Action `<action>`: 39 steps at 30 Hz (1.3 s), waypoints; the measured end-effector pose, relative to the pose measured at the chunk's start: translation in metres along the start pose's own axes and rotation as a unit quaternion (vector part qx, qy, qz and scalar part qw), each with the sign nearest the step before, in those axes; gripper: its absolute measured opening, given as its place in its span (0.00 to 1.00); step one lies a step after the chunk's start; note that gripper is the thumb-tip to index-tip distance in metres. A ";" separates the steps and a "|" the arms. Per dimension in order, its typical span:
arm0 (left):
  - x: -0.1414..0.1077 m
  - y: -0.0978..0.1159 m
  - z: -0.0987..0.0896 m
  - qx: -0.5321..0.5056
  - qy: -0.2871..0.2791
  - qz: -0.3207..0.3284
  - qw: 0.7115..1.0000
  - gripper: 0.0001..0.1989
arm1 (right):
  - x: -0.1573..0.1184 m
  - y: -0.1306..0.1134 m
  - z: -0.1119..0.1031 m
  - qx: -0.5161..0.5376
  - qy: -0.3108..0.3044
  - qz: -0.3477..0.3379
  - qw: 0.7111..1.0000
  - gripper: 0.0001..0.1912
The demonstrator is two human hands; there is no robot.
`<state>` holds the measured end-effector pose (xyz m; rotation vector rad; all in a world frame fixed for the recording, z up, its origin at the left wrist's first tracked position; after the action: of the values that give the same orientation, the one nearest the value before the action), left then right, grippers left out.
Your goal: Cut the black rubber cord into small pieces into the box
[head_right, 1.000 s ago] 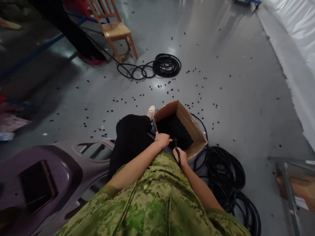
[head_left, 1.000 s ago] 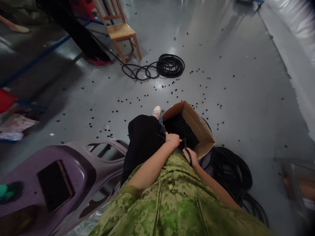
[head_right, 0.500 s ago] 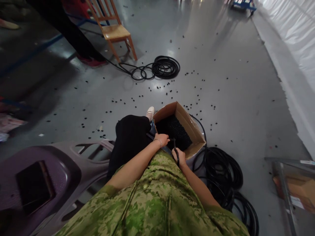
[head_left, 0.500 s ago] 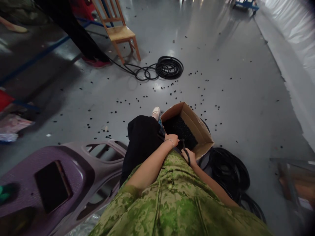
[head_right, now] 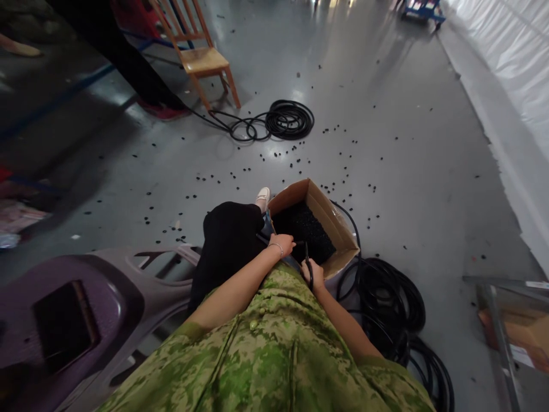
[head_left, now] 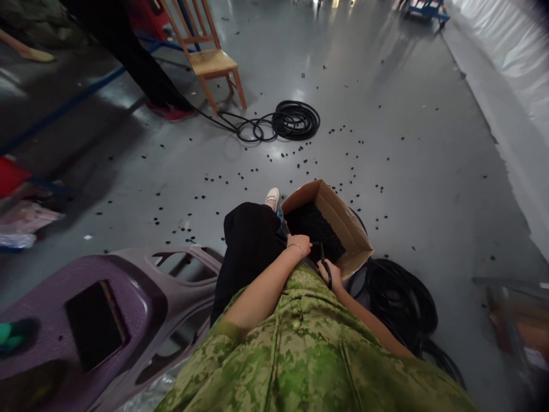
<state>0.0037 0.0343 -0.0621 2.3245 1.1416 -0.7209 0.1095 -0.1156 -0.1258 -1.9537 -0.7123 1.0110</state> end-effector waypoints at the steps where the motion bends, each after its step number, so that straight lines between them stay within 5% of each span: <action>1: 0.000 0.000 0.000 -0.002 -0.001 0.001 1.000 0.16 | -0.001 0.000 0.000 -0.003 0.000 0.000 1.000 0.15; 9: -0.003 0.001 -0.002 -0.027 0.016 0.009 0.999 0.16 | -0.010 -0.009 -0.001 0.036 -0.040 -0.005 0.999 0.19; 17: 0.002 0.004 0.001 -0.023 0.032 0.041 0.998 0.18 | -0.020 -0.014 -0.005 0.187 -0.069 0.136 0.970 0.27; 39: -0.007 0.011 -0.002 0.016 0.042 0.076 0.996 0.17 | -0.028 -0.034 -0.006 0.202 -0.053 0.142 0.968 0.34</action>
<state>0.0101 0.0253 -0.0544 2.4578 0.9817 -0.5966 0.0967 -0.1212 -0.0836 -1.6775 -0.2540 1.3256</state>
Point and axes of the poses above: each hand's wrist, its own x-axis towards the middle knuckle, its own z-axis out of the palm, y = z × x, the point moved 4 cm from there along x, towards the middle knuckle, and after that the axes turned 10 degrees about x, right-handed, at the moved point
